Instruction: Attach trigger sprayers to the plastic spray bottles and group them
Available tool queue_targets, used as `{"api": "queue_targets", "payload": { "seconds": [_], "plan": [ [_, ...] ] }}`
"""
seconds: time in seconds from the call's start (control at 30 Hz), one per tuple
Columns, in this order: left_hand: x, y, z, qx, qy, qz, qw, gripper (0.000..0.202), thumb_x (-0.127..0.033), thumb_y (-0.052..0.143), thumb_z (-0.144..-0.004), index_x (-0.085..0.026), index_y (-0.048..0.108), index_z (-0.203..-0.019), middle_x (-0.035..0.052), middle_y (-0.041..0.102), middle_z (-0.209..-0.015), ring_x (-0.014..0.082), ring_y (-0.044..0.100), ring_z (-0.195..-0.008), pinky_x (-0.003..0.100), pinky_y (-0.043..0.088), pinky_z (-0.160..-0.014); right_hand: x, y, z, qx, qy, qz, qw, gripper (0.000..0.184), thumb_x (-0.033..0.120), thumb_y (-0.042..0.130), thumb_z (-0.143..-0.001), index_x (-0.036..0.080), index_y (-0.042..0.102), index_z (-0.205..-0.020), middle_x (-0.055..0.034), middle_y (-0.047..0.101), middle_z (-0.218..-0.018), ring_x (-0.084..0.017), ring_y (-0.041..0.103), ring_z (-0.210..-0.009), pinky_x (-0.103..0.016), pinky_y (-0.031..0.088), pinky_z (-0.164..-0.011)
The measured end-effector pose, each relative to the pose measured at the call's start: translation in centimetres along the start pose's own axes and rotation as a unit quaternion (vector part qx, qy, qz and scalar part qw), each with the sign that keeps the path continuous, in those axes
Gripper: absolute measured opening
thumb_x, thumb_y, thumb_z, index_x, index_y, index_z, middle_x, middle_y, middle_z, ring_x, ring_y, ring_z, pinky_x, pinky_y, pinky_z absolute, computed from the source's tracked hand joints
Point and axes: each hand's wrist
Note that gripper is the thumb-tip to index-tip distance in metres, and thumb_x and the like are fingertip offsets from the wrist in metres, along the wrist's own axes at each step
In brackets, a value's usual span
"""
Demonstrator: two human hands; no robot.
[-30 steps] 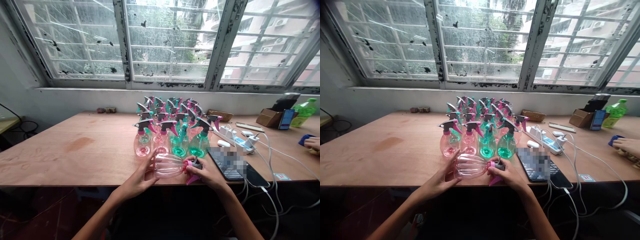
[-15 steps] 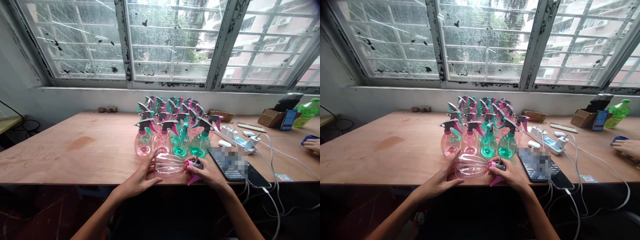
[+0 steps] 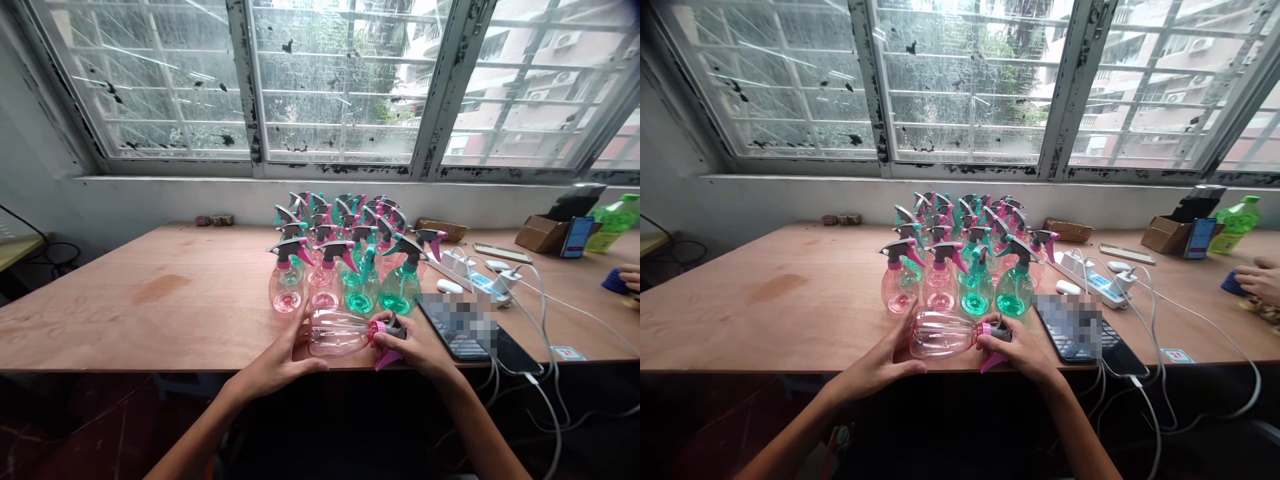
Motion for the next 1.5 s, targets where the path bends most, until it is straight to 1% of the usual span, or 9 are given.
{"api": "queue_targets", "payload": {
  "seconds": [0.1, 0.3, 0.4, 0.6, 0.73, 0.97, 1.13, 1.33, 1.5],
  "plan": [
    [-0.19, 0.05, -0.07, 0.005, -0.017, 0.018, 1.0, 0.101, -0.023, 0.072, -0.091, -0.033, 0.002, -0.162, 0.0096, 0.017, -0.17, 0.0339, 0.03, -0.151, 0.049, 0.032, -0.122, 0.01, -0.01, -0.01, -0.001, -0.003, 0.006, 1.0, 0.04, 0.047, 0.081, -0.081, 0.017, 0.063, -0.1, -0.0027, 0.073, -0.082, -0.019, 0.067, -0.076, -0.029, 0.052, -0.073],
    [0.38, -0.01, -0.03, -0.011, 0.049, -0.036, 0.998, 0.097, -0.021, 0.071, -0.091, -0.038, 0.006, -0.161, 0.0066, 0.009, -0.171, 0.0343, 0.027, -0.152, 0.05, 0.031, -0.122, -0.15, -0.05, 0.03, -0.012, -0.01, 0.008, 1.0, 0.039, 0.048, 0.079, -0.081, 0.018, 0.063, -0.1, -0.0019, 0.071, -0.081, -0.019, 0.066, -0.075, -0.03, 0.051, -0.073],
    [0.11, -0.04, -0.05, -0.009, 0.029, -0.006, 1.0, 0.104, -0.021, 0.074, -0.089, -0.04, 0.001, -0.161, 0.008, 0.017, -0.17, 0.0332, 0.035, -0.149, 0.05, 0.036, -0.12, -0.22, -0.07, 0.03, -0.018, -0.014, 0.019, 1.0, 0.038, 0.047, 0.08, -0.081, 0.018, 0.063, -0.099, -0.0019, 0.071, -0.083, -0.019, 0.066, -0.076, -0.03, 0.05, -0.075],
    [-0.36, -0.06, -0.34, -0.024, -0.034, 0.031, 0.999, 0.091, -0.026, 0.076, -0.087, -0.031, 0.021, -0.16, 0.0115, 0.043, -0.156, 0.0313, 0.051, -0.135, 0.047, 0.043, -0.114, 0.02, -0.09, 0.09, -0.025, -0.007, 0.038, 0.999, 0.042, 0.05, 0.081, -0.078, 0.019, 0.064, -0.1, -0.0024, 0.07, -0.087, -0.02, 0.064, -0.079, -0.03, 0.05, -0.075],
    [-0.01, -0.17, -0.54, -0.031, -0.041, 0.039, 0.998, 0.086, -0.031, 0.077, -0.087, -0.029, 0.028, -0.157, 0.0117, 0.049, -0.15, 0.0299, 0.058, -0.127, 0.046, 0.045, -0.111, 0.23, -0.06, 0.12, -0.034, -0.012, 0.044, 0.998, 0.043, 0.051, 0.082, -0.077, 0.02, 0.064, -0.101, -0.0016, 0.069, -0.09, -0.02, 0.064, -0.082, -0.03, 0.05, -0.078],
    [0.3, -0.3, -0.49, -0.036, -0.042, 0.053, 0.997, 0.095, -0.03, 0.077, -0.086, -0.029, 0.017, -0.16, 0.0127, 0.044, -0.155, 0.0314, 0.054, -0.132, 0.048, 0.044, -0.113, 0.42, 0.09, 0.04, -0.047, -0.012, 0.057, 0.997, 0.048, 0.055, 0.083, -0.073, 0.02, 0.064, -0.101, -0.0015, 0.069, -0.086, -0.022, 0.066, -0.08, -0.032, 0.052, -0.077],
    [0.32, -0.08, -0.26, -0.016, 0.003, 0.03, 0.999, 0.092, -0.023, 0.074, -0.089, -0.035, 0.017, -0.161, 0.0086, 0.024, -0.167, 0.0322, 0.044, -0.142, 0.048, 0.039, -0.118, 0.36, 0.07, 0.16, -0.036, 0.0, 0.042, 0.998, 0.046, 0.055, 0.081, -0.076, 0.02, 0.063, -0.1, -0.002, 0.071, -0.083, -0.023, 0.068, -0.078, -0.034, 0.054, -0.076],
    [0.24, 0.04, -0.23, -0.006, 0.022, 0.044, 0.999, 0.097, -0.022, 0.071, -0.091, -0.039, 0.006, -0.161, 0.0091, 0.02, -0.169, 0.032, 0.049, -0.139, 0.048, 0.039, -0.117, 0.72, 0.22, 0.19, -0.031, 0.009, 0.038, 0.999, 0.047, 0.057, 0.082, -0.074, 0.021, 0.063, -0.098, -0.0014, 0.07, -0.08, -0.024, 0.069, -0.077, -0.035, 0.055, -0.075],
    [-0.14, -0.07, -0.26, -0.007, 0.008, 0.051, 0.999, 0.095, -0.018, 0.076, -0.087, -0.036, 0.019, -0.16, 0.0077, 0.018, -0.17, 0.0338, 0.036, -0.148, 0.048, 0.037, -0.119, 0.61, 0.16, 0.15, -0.031, 0.003, 0.05, 0.998, 0.049, 0.057, 0.082, -0.073, 0.021, 0.063, -0.099, -0.0013, 0.069, -0.083, -0.023, 0.068, -0.078, -0.034, 0.054, -0.076]
  ]
}}
Point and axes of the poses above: each hand's wrist, its own z-axis away from the middle knuckle, its own y-axis out of the palm, x = y × z
